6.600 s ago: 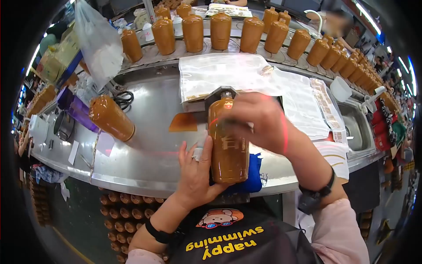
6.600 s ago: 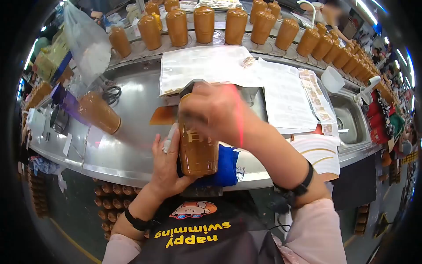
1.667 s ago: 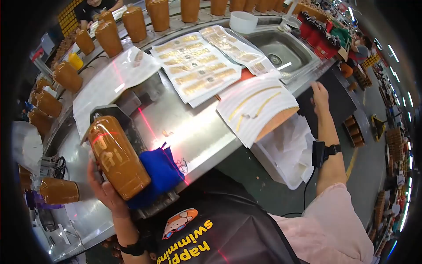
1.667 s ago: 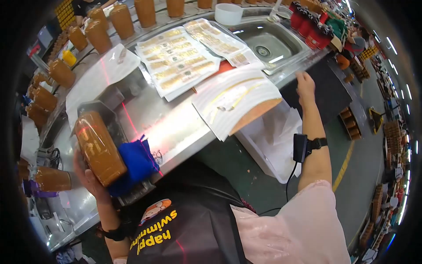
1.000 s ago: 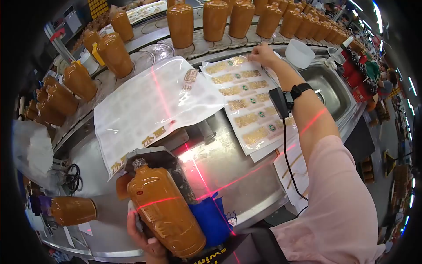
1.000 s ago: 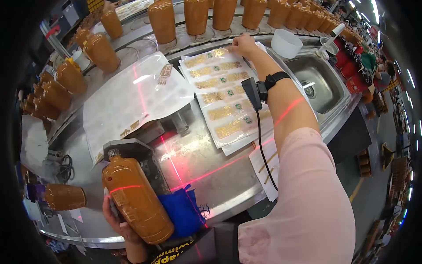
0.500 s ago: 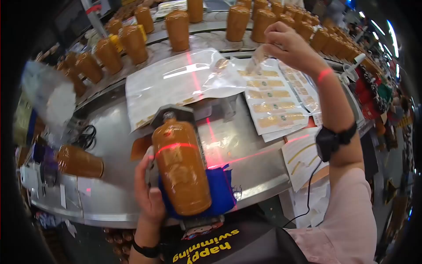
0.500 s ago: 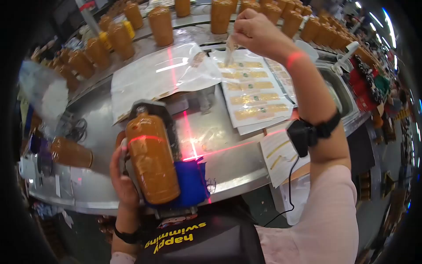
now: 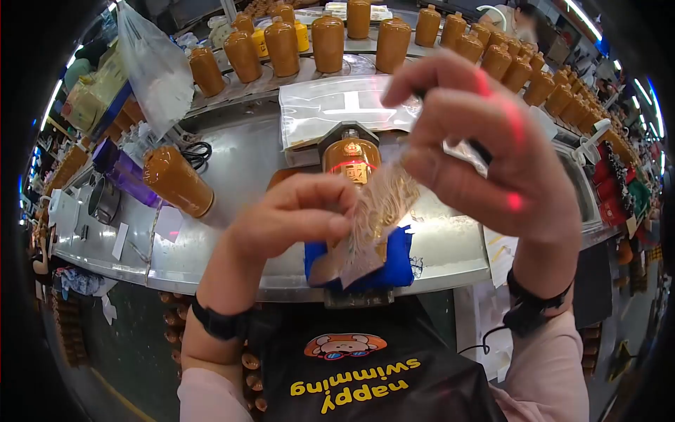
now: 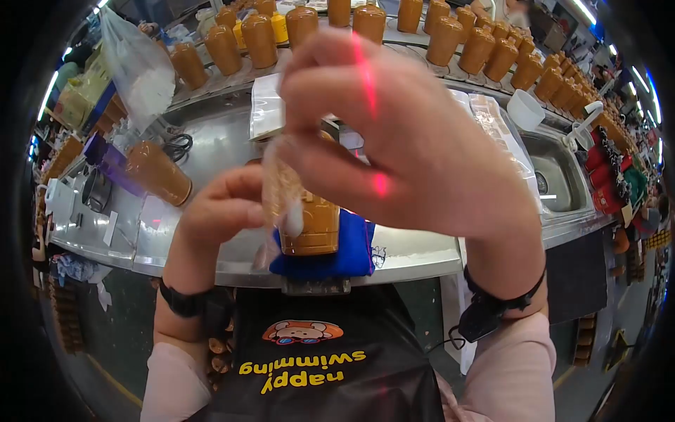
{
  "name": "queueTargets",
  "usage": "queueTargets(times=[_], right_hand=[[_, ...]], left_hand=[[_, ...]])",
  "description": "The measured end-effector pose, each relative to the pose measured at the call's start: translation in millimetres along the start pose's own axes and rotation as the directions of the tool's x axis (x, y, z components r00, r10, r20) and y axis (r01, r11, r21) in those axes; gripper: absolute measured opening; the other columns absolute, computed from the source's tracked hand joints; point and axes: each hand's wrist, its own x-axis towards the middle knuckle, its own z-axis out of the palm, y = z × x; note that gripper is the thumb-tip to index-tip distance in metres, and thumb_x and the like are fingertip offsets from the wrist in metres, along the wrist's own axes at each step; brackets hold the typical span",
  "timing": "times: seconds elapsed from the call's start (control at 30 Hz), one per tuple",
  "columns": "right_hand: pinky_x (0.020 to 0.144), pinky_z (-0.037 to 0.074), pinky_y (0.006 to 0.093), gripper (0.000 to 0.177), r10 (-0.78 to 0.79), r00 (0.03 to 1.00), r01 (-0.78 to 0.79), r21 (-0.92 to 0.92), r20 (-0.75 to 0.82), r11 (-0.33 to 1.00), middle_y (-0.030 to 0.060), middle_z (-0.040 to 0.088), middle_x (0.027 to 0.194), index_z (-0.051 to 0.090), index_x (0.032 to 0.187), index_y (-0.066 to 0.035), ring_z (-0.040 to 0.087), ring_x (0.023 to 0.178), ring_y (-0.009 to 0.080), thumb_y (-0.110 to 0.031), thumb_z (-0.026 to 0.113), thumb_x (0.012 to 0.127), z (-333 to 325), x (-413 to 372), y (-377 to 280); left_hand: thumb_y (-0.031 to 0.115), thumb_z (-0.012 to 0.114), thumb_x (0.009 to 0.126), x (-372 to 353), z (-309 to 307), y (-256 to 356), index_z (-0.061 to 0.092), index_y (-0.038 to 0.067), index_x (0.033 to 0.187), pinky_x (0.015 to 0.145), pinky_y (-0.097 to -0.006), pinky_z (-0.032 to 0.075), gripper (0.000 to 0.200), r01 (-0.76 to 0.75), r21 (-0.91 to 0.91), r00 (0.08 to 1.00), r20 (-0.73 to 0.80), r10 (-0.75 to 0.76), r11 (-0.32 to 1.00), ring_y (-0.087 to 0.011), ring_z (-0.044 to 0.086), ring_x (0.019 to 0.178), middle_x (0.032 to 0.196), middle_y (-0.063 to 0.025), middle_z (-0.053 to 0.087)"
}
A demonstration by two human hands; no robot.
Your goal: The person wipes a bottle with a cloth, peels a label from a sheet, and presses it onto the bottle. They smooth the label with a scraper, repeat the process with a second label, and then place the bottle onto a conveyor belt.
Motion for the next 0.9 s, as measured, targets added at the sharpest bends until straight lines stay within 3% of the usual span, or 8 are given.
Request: queueTargets(times=[0.07,0.13,0.2,0.3,0.37,0.47,0.67,0.9], right_hand=[[0.073,0.043,0.0289,0.012,0.121,0.992,-0.119,0.07,-0.03,0.991,0.0136,0.058,0.107,0.057,0.078,-0.003,0.055,0.087,0.0171,-0.006,0.067,0.082,14.1,-29.7,5.5],[0.071,0.045,0.0324,0.012,0.219,0.974,-0.204,0.193,-0.058,0.96,0.0127,0.057,0.101,0.057,0.081,-0.003,0.056,0.084,0.0236,-0.008,0.067,0.084,34.0,-59.7,13.8],[0.072,0.045,0.0301,0.012,0.454,0.891,-0.433,0.301,0.0,0.85,0.0118,0.056,0.107,0.057,0.081,-0.003,0.055,0.086,0.019,-0.009,0.066,0.086,55.2,-86.7,9.9],[0.073,0.044,0.0277,0.012,0.63,0.776,-0.566,0.407,-0.031,0.717,0.0102,0.057,0.109,0.059,0.081,-0.001,0.054,0.087,0.0149,-0.009,0.065,0.087,87.0,-114.2,10.8],[0.073,0.044,0.027,0.012,0.672,0.738,-0.586,0.436,-0.061,0.683,0.0104,0.057,0.109,0.06,0.082,-0.001,0.054,0.087,0.0145,-0.01,0.065,0.088,95.9,-124.7,11.3],[0.077,0.044,0.0265,0.013,0.686,0.724,-0.6,0.417,-0.08,0.682,0.0114,0.058,0.109,0.062,0.082,0.0,0.055,0.091,0.0154,-0.011,0.064,0.089,95.2,-132.2,10.6],[0.079,0.043,0.027,0.015,0.644,0.752,-0.558,0.385,-0.141,0.736,0.0118,0.058,0.109,0.062,0.083,0.0,0.055,0.092,0.0166,-0.012,0.065,0.09,99.6,-135.7,14.7],[0.079,0.043,0.0273,0.015,0.671,0.729,-0.582,0.393,-0.135,0.712,0.0118,0.058,0.109,0.061,0.084,0.0,0.055,0.091,0.0167,-0.013,0.065,0.091,103.9,-141.0,19.7]], left_hand=[[0.014,0.066,0.088,-20.4,-2.5,-21.0,0.061,0.004,0.093,0.067,-0.0219,0.043,0.013,0.034,0.002,0.997,-0.07,-0.034,0.999,-0.0073,0.057,0.078,0.088,-0.0019,0.064],[0.017,0.064,0.091,-34.4,1.4,-31.2,0.059,0.005,0.093,0.068,-0.0206,0.041,0.013,0.134,0.04,0.977,-0.171,-0.126,0.99,-0.0038,0.051,0.079,0.086,0.0033,0.058],[0.019,0.063,0.093,-41.6,3.0,-41.5,0.058,0.006,0.092,0.068,-0.0196,0.04,0.014,0.186,0.044,0.949,-0.268,-0.168,0.981,-0.0019,0.048,0.078,0.084,0.0061,0.054],[0.02,0.063,0.094,-41.0,5.9,-53.6,0.058,0.007,0.093,0.067,-0.019,0.039,0.015,0.208,0.026,0.909,-0.374,-0.183,0.978,-0.0018,0.046,0.076,0.082,0.0066,0.052],[0.02,0.063,0.094,-39.2,9.1,-56.4,0.058,0.007,0.093,0.066,-0.0193,0.039,0.014,0.252,0.028,0.887,-0.406,-0.22,0.967,-0.0021,0.046,0.074,0.08,0.0067,0.052],[0.019,0.064,0.093,-40.7,5.1,-61.3,0.058,0.007,0.092,0.065,-0.0201,0.041,0.014,0.209,0.186,0.93,-0.342,-0.136,0.96,-0.0033,0.049,0.075,0.085,0.0045,0.055],[0.02,0.064,0.094,-29.5,2.0,-63.1,0.058,0.007,0.091,0.067,-0.0193,0.037,0.015,0.118,0.151,0.91,-0.412,-0.046,0.981,-0.0026,0.044,0.075,0.082,0.0061,0.052],[0.021,0.065,0.093,-26.4,2.2,-68.4,0.059,0.005,0.084,0.061,-0.0206,0.037,0.02,0.14,0.245,0.88,-0.474,-0.007,0.959,-0.0019,0.044,0.071,0.076,0.0062,0.054]])
